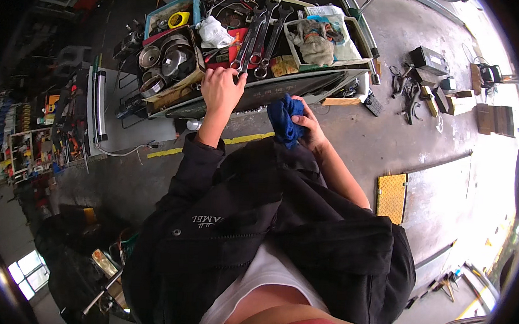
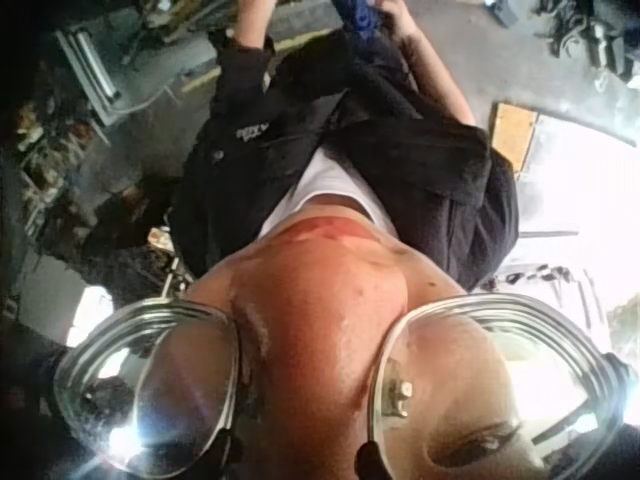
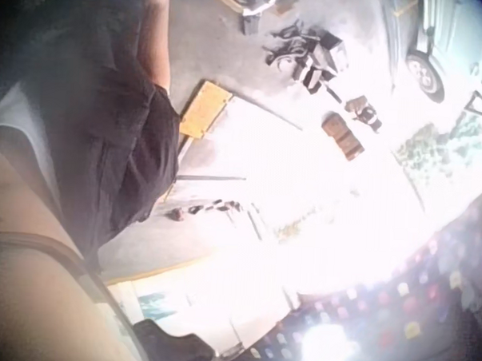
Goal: The person wipes multiple metal tools with a blue cloth at a workbench. They pick up each tool, wipe it, and place it back on the bench, repeating the process for several items.
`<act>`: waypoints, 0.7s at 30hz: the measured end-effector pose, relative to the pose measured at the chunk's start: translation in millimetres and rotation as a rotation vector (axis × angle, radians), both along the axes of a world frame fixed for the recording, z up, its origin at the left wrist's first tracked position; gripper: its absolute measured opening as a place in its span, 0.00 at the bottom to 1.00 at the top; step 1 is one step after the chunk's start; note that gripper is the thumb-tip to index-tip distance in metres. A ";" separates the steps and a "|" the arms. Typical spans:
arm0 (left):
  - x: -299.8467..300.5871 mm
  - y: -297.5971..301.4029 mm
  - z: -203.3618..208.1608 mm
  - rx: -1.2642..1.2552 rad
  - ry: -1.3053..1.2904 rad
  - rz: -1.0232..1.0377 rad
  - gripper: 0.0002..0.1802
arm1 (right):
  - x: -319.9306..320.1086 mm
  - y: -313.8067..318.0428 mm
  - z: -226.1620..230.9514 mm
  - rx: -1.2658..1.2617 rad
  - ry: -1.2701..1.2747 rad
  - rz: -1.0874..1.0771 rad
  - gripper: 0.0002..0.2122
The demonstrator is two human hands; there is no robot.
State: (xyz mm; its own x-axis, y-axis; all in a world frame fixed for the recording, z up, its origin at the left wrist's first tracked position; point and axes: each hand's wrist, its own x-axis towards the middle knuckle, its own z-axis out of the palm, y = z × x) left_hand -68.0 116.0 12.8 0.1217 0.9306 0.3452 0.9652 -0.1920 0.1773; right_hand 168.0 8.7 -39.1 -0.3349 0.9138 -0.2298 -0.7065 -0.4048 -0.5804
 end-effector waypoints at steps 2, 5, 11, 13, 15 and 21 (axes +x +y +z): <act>2.8 2.4 -7.0 0.007 0.023 0.040 0.19 | -3.8 0.4 2.8 -0.032 0.002 -0.003 0.27; 5.4 6.7 -10.3 -0.011 0.038 0.057 0.20 | -7.4 1.8 3.1 -0.062 0.002 -0.001 0.26; 10.1 5.5 -8.5 -0.054 0.120 0.128 0.22 | -2.1 7.5 3.6 -0.065 -0.005 0.002 0.26; 8.1 7.6 -13.7 -0.064 0.077 0.120 0.22 | 2.7 10.3 -1.0 -0.059 0.002 0.013 0.27; 9.4 8.8 -10.8 -0.060 0.046 0.133 0.21 | 5.6 13.4 -9.4 -0.045 -0.006 0.010 0.27; 7.2 -5.8 14.5 0.120 0.000 0.151 0.15 | 4.8 20.0 -10.6 -0.019 -0.100 0.046 0.27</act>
